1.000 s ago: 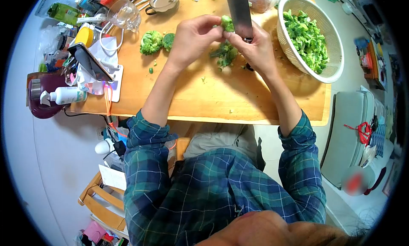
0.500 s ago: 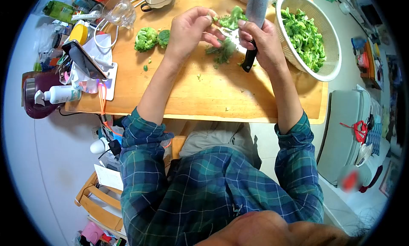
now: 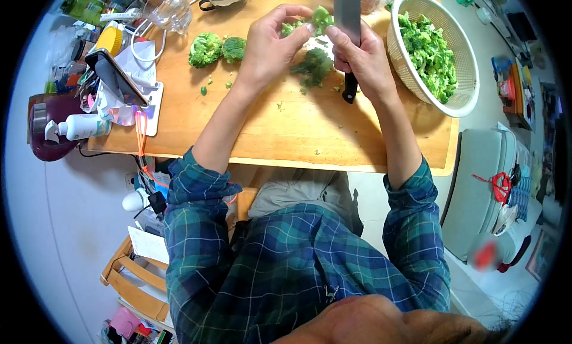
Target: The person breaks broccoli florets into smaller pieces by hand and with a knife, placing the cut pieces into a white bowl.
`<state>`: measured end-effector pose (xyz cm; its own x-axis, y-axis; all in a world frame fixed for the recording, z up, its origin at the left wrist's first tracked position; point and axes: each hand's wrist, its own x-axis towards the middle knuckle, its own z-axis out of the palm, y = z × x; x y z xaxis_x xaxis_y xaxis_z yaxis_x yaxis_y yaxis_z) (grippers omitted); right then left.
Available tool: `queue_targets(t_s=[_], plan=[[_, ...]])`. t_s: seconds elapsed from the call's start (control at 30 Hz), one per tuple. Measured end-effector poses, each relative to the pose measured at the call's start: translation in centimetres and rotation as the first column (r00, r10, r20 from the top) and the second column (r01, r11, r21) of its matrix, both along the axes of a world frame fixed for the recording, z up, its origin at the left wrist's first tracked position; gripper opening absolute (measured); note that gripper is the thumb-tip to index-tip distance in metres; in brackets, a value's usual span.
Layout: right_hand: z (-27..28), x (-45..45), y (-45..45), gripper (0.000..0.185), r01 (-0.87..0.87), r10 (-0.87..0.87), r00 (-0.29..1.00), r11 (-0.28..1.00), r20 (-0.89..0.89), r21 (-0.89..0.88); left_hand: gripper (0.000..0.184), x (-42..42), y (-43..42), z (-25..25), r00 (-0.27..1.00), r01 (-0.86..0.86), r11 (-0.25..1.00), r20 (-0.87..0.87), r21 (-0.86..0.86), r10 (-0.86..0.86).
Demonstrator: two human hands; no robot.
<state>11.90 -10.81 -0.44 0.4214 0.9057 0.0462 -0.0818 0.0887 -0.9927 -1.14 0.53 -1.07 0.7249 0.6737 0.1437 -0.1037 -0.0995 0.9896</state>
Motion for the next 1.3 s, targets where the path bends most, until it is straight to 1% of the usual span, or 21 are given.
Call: queue_targets(t_s=[0.03,0.07,0.13,0.2,0.27,0.3,0.33,0.4,0.47,0.53,0.57,0.63,0.67,0.7,0.73,0.8,0.9,1.07,1.13,1.2,1.3], plan=[[-0.1,-0.2,0.1,0.033,0.02,-0.019,0.999,1.0,0.044,-0.024,0.023,0.0,0.1,-0.1,0.997,-0.077,0.993,-0.003,0.086,0.077],[0.2,-0.3,0.0,0.033,0.018,-0.017,0.999,1.0,0.043,-0.026,0.023,0.0,0.2,-0.3,0.997,-0.079,0.993,-0.004,0.084,0.079],[1.1,-0.6,-0.2,0.036,0.137,-0.126,0.974,0.99,0.189,-0.047,0.023,0.1,0.3,-0.5,0.967,-0.24,0.862,0.033,0.446,0.252],[1.0,-0.6,-0.3,0.037,0.126,-0.114,0.963,0.992,0.244,-0.032,0.024,0.0,-0.2,-0.2,0.959,-0.255,0.852,0.006,0.458,0.284],[0.5,-1.0,-0.3,0.037,0.109,-0.127,0.951,0.991,0.281,0.078,0.025,0.2,-0.4,-0.5,0.943,-0.271,0.719,0.026,0.64,0.333],[-0.1,-0.8,0.0,0.035,0.129,-0.156,0.936,0.986,0.316,0.104,0.025,0.3,-0.5,-0.5,0.944,-0.27,0.721,0.027,0.639,0.33],[0.0,-0.8,0.1,0.035,0.133,-0.159,0.935,0.986,0.317,0.102,0.026,0.2,-0.7,-0.4,0.945,-0.27,0.754,0.016,0.599,0.326],[0.2,-0.8,-0.1,0.031,0.171,-0.153,0.861,0.985,0.485,0.008,0.027,0.3,-0.9,-0.5,0.949,-0.265,0.79,0.004,0.553,0.316],[-0.3,-0.3,0.1,0.029,0.144,-0.116,0.885,0.989,0.451,-0.029,0.029,0.2,-0.5,-0.7,0.956,-0.268,0.802,0.045,0.533,0.289],[-0.2,-0.4,0.1,0.028,0.105,-0.094,0.94,0.994,0.329,-0.016,0.029,0.3,-0.6,-0.7,0.966,-0.245,0.844,0.046,0.477,0.255],[-0.2,-0.4,0.1,0.028,0.106,-0.095,0.94,0.994,0.328,-0.016,0.031,0.6,-0.6,-1.0,0.972,-0.235,0.889,0.105,0.393,0.21],[-0.2,-0.3,0.1,0.027,0.051,-0.064,0.98,0.996,0.188,0.07,0.032,0.8,-1.0,-0.7,0.971,-0.216,0.926,0.167,0.309,0.171],[-0.2,-0.3,0.2,0.027,0.05,-0.062,0.98,0.996,0.188,0.07,0.034,0.6,-1.4,0.0,0.981,-0.135,0.99,0.145,0.039,0.129],[-0.1,-0.3,0.1,0.026,0.061,-0.075,0.978,0.995,0.194,0.076,0.037,0.6,-1.6,0.4,0.987,-0.047,0.971,0.136,-0.236,0.081],[-0.1,-0.3,0.1,0.025,0.074,-0.089,0.976,0.994,0.199,0.082,0.037,0.5,-1.3,0.3,0.987,-0.047,0.971,0.136,-0.236,0.081],[0.2,-0.3,0.1,0.025,0.082,-0.094,0.978,0.994,0.189,0.071,0.045,0.3,-0.4,0.1,0.974,0.211,0.872,0.173,-0.442,-0.148],[0.0,-0.1,0.1,0.025,0.063,-0.072,0.987,0.996,0.143,0.066,0.047,0.1,-0.8,0.6,0.979,0.189,0.924,0.131,-0.331,-0.154],[-0.1,-0.1,0.0,0.025,-0.035,0.035,0.999,0.997,0.003,0.076,0.041,-0.2,-1.0,1.2,0.983,0.168,0.941,0.122,-0.293,-0.138],[0.5,-0.6,-0.2,0.025,0.031,-0.037,0.989,0.999,0.143,0.044,0.039,-0.3,-0.8,1.5,0.982,0.17,0.948,0.121,-0.268,-0.142],[1.7,-1.0,-1.0,0.029,0.118,-0.174,0.839,0.983,0.516,0.139,0.041,-0.6,-0.4,1.6,0.979,0.167,0.971,0.146,-0.172,-0.143],[5.1,-2.9,-5.3,0.033,0.163,-0.169,0.862,0.985,0.479,0.054,0.035,-0.8,-1.8,2.8,0.983,0.164,0.978,0.109,-0.127,-0.151]])
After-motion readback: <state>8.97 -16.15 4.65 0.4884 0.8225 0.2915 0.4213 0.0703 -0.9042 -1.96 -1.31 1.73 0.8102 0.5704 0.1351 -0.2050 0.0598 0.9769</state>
